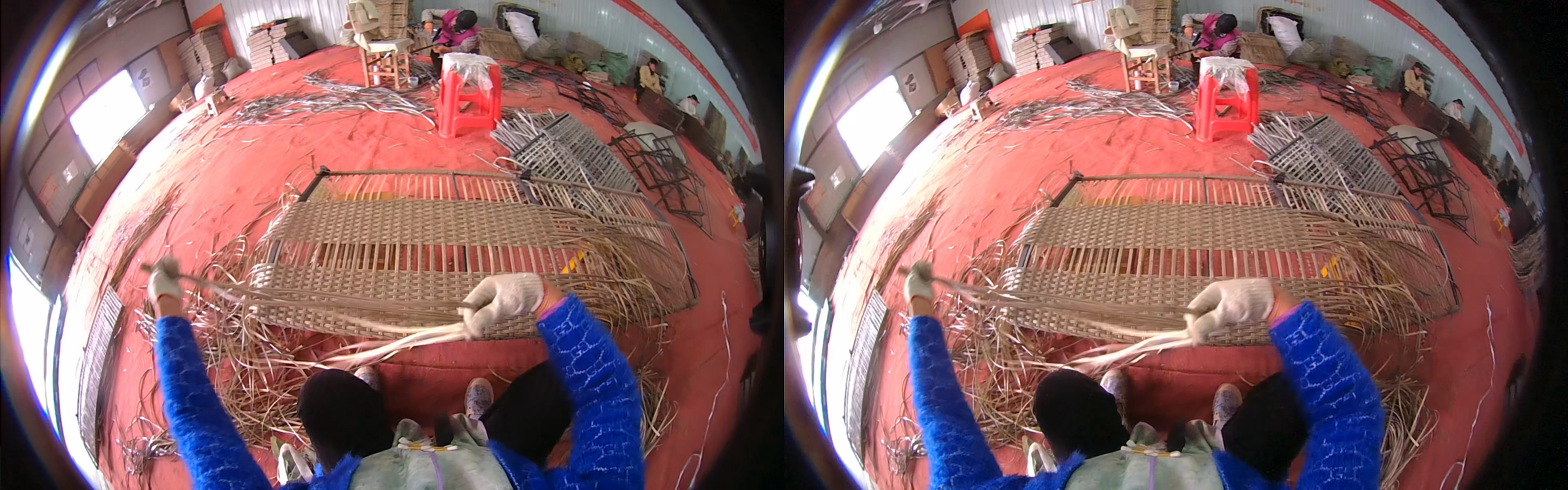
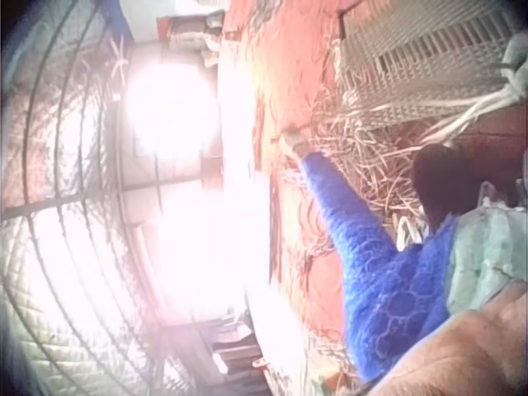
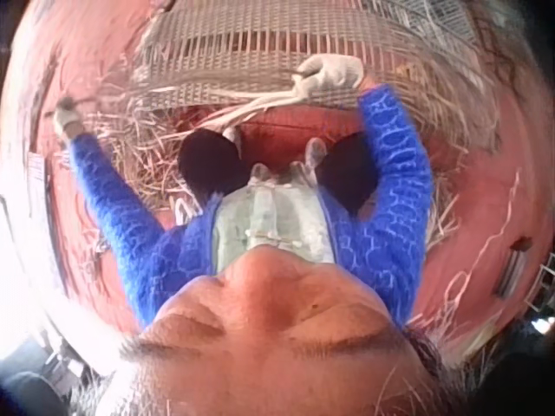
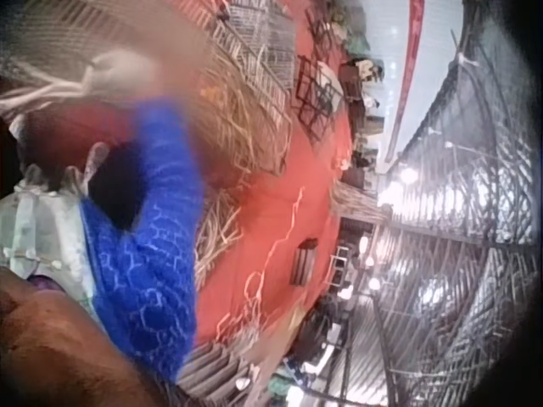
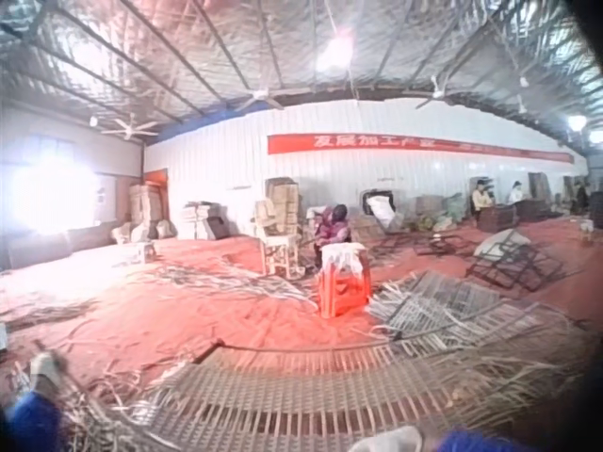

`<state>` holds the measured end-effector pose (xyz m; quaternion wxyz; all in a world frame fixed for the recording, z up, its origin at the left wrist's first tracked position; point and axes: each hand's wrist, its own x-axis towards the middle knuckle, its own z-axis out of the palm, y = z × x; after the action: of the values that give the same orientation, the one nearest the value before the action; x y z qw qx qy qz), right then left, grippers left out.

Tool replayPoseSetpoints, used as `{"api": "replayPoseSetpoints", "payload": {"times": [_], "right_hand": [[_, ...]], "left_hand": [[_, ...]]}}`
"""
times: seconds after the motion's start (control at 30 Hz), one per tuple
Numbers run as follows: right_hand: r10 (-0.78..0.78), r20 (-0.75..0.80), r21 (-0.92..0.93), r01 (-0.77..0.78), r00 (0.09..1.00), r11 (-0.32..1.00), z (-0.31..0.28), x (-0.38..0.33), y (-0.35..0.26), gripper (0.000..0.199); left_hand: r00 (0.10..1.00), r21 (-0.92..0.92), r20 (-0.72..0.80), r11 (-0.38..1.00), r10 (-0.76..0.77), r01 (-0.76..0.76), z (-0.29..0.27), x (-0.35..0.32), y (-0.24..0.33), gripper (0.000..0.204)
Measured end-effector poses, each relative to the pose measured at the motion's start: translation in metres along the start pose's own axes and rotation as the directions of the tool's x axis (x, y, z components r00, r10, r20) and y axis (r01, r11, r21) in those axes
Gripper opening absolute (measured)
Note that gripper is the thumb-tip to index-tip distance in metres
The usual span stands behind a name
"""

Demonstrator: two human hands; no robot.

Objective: The person weaves a flat mat by hand, interlacing flexible strips through a metal frame. They repeatedly pull strips through the weave, adjust tension, and trim excess material with a small knife.

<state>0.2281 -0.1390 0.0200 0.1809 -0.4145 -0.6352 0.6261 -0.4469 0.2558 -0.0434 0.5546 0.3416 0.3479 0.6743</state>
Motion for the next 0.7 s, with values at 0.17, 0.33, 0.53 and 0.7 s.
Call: {"api": "replayPoseSetpoints", "payload": {"times": [0.17,0.33,0.53,0.7], "right_hand": [[-0.22,-0.066,0.209,0.229,0.973,0.951,-0.029,-0.031,0.023,0.043],[0.023,-0.211,0.009,-0.022,0.977,1.0,-0.009,0.017,0.007,0.032],[-0.1,-0.368,-0.335,-0.032,0.924,0.942,0.04,0.075,-0.015,0.031],[-0.374,-0.475,-0.426,0.163,0.796,0.89,0.037,0.098,0.003,0.031]], "left_hand": [[0.89,0.102,-0.381,0.968,0.251,-0.23,-0.066,-0.007,0.05,0.024],[0.986,0.295,0.135,0.946,0.098,-0.135,0.127,-0.08,0.011,0.016],[0.668,0.557,0.701,0.776,-0.248,-0.296,0.322,-0.26,-0.113,0.016],[0.494,0.627,0.746,0.722,-0.447,-0.293,0.373,-0.316,-0.133,0.014]]}}
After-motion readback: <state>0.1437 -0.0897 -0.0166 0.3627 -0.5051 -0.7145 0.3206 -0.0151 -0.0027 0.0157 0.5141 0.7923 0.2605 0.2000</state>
